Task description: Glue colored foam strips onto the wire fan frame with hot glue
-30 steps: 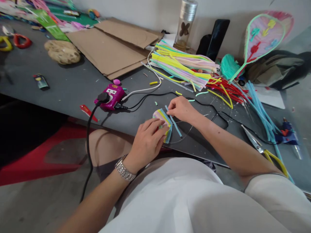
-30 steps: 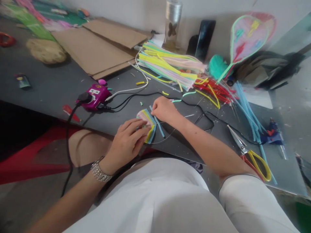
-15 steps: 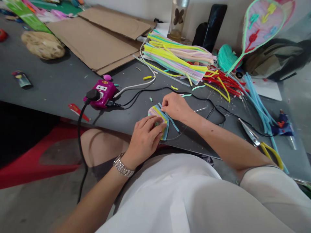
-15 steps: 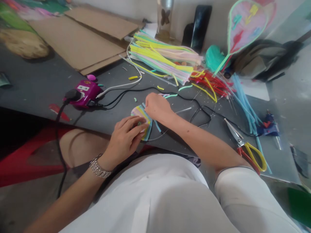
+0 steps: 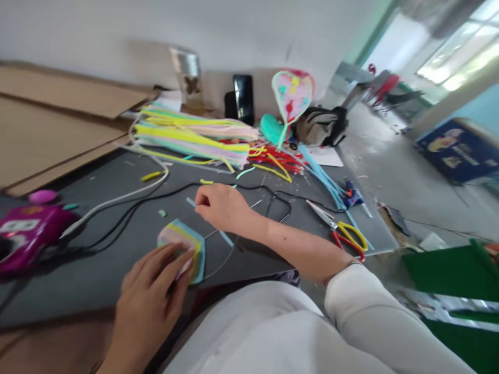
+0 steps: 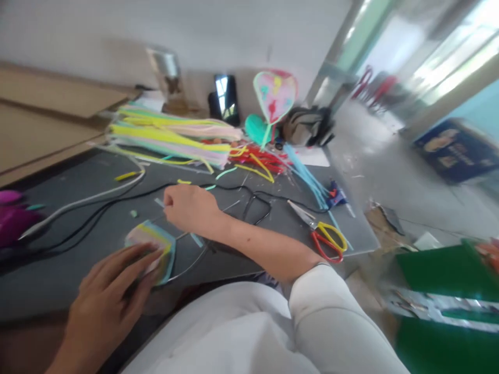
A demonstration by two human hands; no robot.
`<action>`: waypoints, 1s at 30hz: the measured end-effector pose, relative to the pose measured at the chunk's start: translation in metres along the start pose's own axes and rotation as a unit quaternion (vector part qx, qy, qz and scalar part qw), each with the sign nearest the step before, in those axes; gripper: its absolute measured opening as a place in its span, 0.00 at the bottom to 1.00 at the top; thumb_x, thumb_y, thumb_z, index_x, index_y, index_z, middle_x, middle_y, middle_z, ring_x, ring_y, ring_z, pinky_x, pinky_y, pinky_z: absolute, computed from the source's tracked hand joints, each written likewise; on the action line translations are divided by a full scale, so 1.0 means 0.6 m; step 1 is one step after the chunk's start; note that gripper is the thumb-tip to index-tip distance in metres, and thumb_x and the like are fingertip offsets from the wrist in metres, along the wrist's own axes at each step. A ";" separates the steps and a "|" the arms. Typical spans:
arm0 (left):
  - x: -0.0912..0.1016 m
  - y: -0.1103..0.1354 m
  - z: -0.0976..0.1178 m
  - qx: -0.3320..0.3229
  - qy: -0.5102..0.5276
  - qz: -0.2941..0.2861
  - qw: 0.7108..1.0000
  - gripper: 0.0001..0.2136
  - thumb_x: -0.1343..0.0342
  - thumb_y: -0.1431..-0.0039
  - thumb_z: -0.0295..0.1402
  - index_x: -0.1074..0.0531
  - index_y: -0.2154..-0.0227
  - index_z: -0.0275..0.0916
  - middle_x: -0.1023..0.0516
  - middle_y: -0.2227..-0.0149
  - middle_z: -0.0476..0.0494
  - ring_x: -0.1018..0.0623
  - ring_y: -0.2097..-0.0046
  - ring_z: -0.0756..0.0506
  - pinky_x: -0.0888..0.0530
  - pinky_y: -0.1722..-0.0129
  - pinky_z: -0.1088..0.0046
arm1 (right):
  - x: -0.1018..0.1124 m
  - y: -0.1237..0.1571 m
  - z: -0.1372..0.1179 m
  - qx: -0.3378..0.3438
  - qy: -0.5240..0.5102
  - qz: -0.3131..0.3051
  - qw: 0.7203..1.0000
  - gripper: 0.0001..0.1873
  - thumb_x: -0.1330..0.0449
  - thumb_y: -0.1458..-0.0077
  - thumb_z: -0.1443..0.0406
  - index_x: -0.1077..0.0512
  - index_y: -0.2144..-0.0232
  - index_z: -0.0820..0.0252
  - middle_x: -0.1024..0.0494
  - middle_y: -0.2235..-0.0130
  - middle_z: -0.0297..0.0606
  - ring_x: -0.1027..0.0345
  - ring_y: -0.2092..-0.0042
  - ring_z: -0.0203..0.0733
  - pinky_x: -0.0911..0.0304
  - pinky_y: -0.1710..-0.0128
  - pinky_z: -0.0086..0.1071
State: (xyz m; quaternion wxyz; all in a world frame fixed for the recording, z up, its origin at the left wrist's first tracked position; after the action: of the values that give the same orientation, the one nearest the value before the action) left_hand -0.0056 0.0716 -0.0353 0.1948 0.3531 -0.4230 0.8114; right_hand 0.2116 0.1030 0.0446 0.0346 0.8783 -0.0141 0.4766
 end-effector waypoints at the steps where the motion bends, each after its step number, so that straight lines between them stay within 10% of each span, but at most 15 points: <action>1: -0.004 0.002 -0.006 -0.004 0.011 0.008 1.000 0.15 0.45 0.33 0.33 0.28 0.46 0.48 0.23 0.47 0.36 0.23 0.49 0.33 0.27 0.48 0.51 | 0.019 0.007 0.018 0.000 0.006 0.025 1.000 0.06 0.42 0.42 0.67 0.25 0.67 0.56 0.18 0.63 0.31 0.28 0.62 0.38 0.41 0.63 0.29; 13: 0.005 0.007 0.000 0.032 0.032 0.045 0.998 0.12 0.44 0.34 0.32 0.26 0.48 0.47 0.23 0.49 0.38 0.23 0.48 0.36 0.27 0.45 0.52 | 0.206 -0.005 0.251 -0.172 0.137 0.181 0.959 0.09 0.43 0.41 0.71 0.22 0.67 0.62 0.19 0.63 0.40 0.31 0.62 0.39 0.44 0.62 0.31; 18: 0.029 0.019 0.006 0.072 0.032 0.038 0.996 0.13 0.43 0.34 0.28 0.25 0.49 0.45 0.22 0.48 0.39 0.23 0.46 0.39 0.26 0.44 0.54 | 0.142 0.007 0.194 -0.089 0.123 0.135 0.979 0.14 0.47 0.34 0.68 0.23 0.65 0.64 0.20 0.64 0.45 0.34 0.63 0.40 0.46 0.60 0.34; 22: 0.043 0.033 0.003 0.113 0.034 0.069 0.991 0.11 0.44 0.34 0.27 0.24 0.51 0.43 0.21 0.49 0.39 0.23 0.46 0.41 0.25 0.43 0.57 | 0.048 0.076 0.116 0.209 0.234 -0.005 0.949 0.10 0.45 0.36 0.70 0.23 0.64 0.62 0.20 0.58 0.46 0.34 0.58 0.45 0.48 0.58 0.37; 30: 0.063 0.049 -0.001 0.190 0.052 0.115 0.974 0.09 0.45 0.33 0.31 0.22 0.55 0.41 0.20 0.51 0.40 0.21 0.48 0.43 0.24 0.44 0.60 | 0.017 0.086 0.125 0.173 0.400 0.002 0.900 0.12 0.47 0.38 0.74 0.24 0.66 0.62 0.22 0.62 0.49 0.37 0.57 0.51 0.52 0.59 0.42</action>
State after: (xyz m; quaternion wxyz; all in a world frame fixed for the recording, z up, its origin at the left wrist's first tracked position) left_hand -0.0494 0.0560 -0.0238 0.0517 0.2900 -0.2884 0.9111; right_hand 0.2769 0.0458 0.0147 -0.1161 0.6059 0.0817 0.7827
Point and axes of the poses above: each hand's wrist, its own y-axis away from the middle knuckle, its own x-axis out of the back of the hand, z = x × y, the point moved 1 cm from there along -y, towards the middle knuckle
